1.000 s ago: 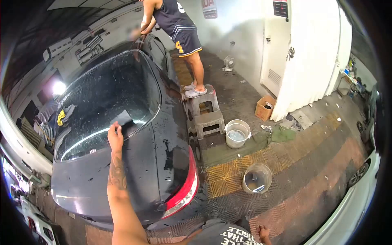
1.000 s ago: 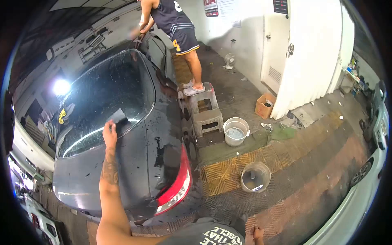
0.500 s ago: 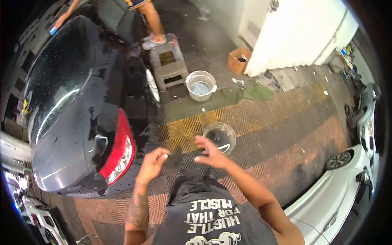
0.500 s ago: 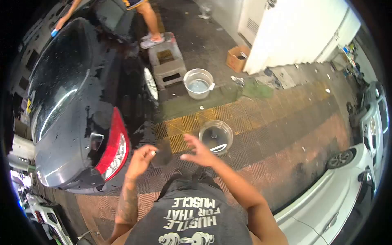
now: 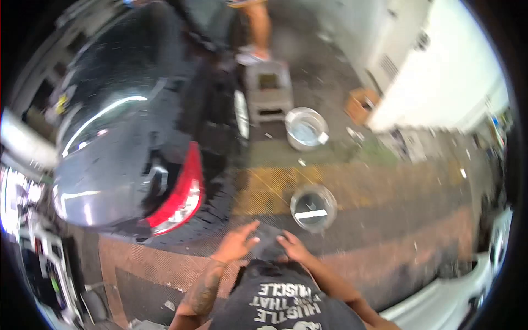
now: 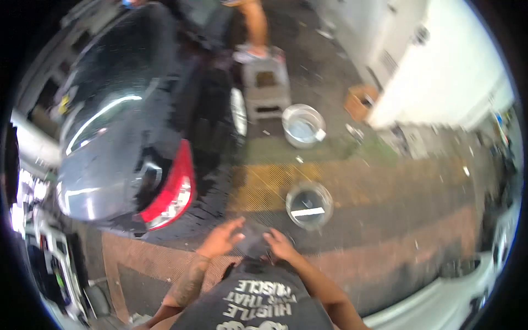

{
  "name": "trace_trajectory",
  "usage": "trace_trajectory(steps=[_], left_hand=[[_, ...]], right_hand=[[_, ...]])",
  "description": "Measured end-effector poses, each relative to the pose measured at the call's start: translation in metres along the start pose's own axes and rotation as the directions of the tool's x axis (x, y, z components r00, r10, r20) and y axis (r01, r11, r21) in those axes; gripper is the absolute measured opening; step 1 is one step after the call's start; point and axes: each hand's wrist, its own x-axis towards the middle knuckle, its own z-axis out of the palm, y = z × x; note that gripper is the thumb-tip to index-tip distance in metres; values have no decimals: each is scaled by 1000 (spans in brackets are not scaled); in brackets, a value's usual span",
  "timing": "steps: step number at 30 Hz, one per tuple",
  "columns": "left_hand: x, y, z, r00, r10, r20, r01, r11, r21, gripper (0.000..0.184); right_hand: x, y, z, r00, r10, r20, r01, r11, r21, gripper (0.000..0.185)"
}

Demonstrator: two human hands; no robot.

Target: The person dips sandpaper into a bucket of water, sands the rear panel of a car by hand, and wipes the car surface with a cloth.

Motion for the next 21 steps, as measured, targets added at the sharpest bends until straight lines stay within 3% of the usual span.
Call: trace_trajectory(steps=[1,2,3,5,7,9,12,14,16,18,20,21], left_hand=[[-5,-7,-1,999,-44,10,44,999,1,53],[-10,-5,-8,986,-148,79,154,985,-76,51],[-18,-29,4,984,-147,105,156,984,-87,50],[-37,-62,18,931,-251,266,245,968,55,51],[-61,-115,53,865,-354,354,314,935,167,50],[-67,-85,27,713,-497,494,415,868,274,50],[-109,-148,85,741,-492,457,411,871,271,52],[-131,-167,118,864,-418,280,411,907,88,50],[-146,-160,134,742,-613,272,649,758,-59,47],[-159,-149,147,692,-708,141,722,681,-122,43],[-178,-133,175,626,-768,135,770,582,-259,40],[-205,-141,212,688,-723,60,724,678,-126,36]], right_hand=[[12,15,-10,999,22,-29,-17,987,161,45],[12,5,-22,989,79,-123,-71,995,65,48],[26,43,-43,967,51,-249,-123,952,-281,51],[30,48,-69,968,-5,-250,-98,912,-398,49],[24,5,-79,973,46,-228,-138,903,-408,42],[29,17,-99,974,42,-225,-147,868,-474,40],[51,51,-135,969,57,-239,-152,904,-400,39],[72,71,-157,938,183,-293,-302,847,-437,41],[99,109,-186,934,219,-282,-336,808,-484,41],[133,164,-216,901,300,-313,-428,729,-534,41],[165,240,-246,857,324,-402,-502,704,-503,41],[188,275,-259,843,353,-407,-531,669,-520,41]])
